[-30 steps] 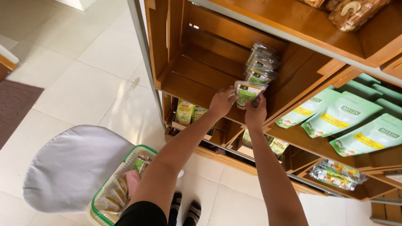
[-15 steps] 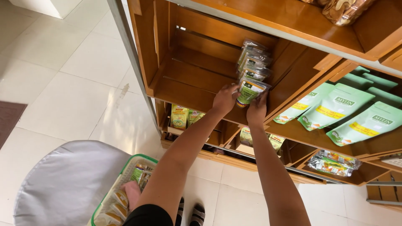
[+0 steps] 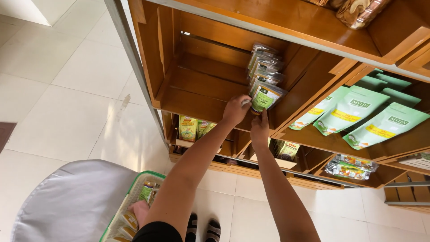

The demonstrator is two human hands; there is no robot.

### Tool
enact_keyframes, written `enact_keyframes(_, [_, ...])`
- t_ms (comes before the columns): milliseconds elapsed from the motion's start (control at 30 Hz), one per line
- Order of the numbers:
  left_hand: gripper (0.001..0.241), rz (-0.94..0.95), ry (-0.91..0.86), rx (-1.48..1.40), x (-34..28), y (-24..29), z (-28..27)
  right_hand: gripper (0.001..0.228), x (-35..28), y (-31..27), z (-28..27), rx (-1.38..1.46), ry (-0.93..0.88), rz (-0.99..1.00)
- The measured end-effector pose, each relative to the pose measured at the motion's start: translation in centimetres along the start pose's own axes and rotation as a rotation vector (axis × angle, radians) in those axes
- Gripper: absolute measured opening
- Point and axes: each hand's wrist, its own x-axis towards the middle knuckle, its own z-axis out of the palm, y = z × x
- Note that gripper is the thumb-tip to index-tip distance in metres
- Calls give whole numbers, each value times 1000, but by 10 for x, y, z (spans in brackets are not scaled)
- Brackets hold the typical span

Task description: Wiping packaged spices with a cloth and arranging them neatly on wooden shelves.

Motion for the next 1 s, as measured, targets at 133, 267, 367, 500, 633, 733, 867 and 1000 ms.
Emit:
enact_keyframes(133, [29,-33,-20,14,15,-11,5,63,1,-10,1,5,14,23])
enact_keyframes(267, [31,-75,-26,34,19,-10,8,65,19,5,1,27,44,15])
enact_keyframes(367, [30,-76,-33,7,17,-5,7,65,29,17,0,44,50,2])
enact_keyframes(500, [28,-55,1,25,12,3,3,62,33,28,0,66,44,-40])
enact_keyframes(633, [29,-64,-37,52,11,-3,3,53,39,40,1,157,31,-85])
enact_keyframes(733, [29,-75,-72,100,14,-12,5,53,40,44,1,212,53,-89])
enact_keyframes(867, [41,-48,19,-35,-4,8,-6,59,31,35,1,170,36,-33])
enact_keyframes(1000, [45,-47,145,-266,-42,30,-8,58,-1,-11,2,100,34,86])
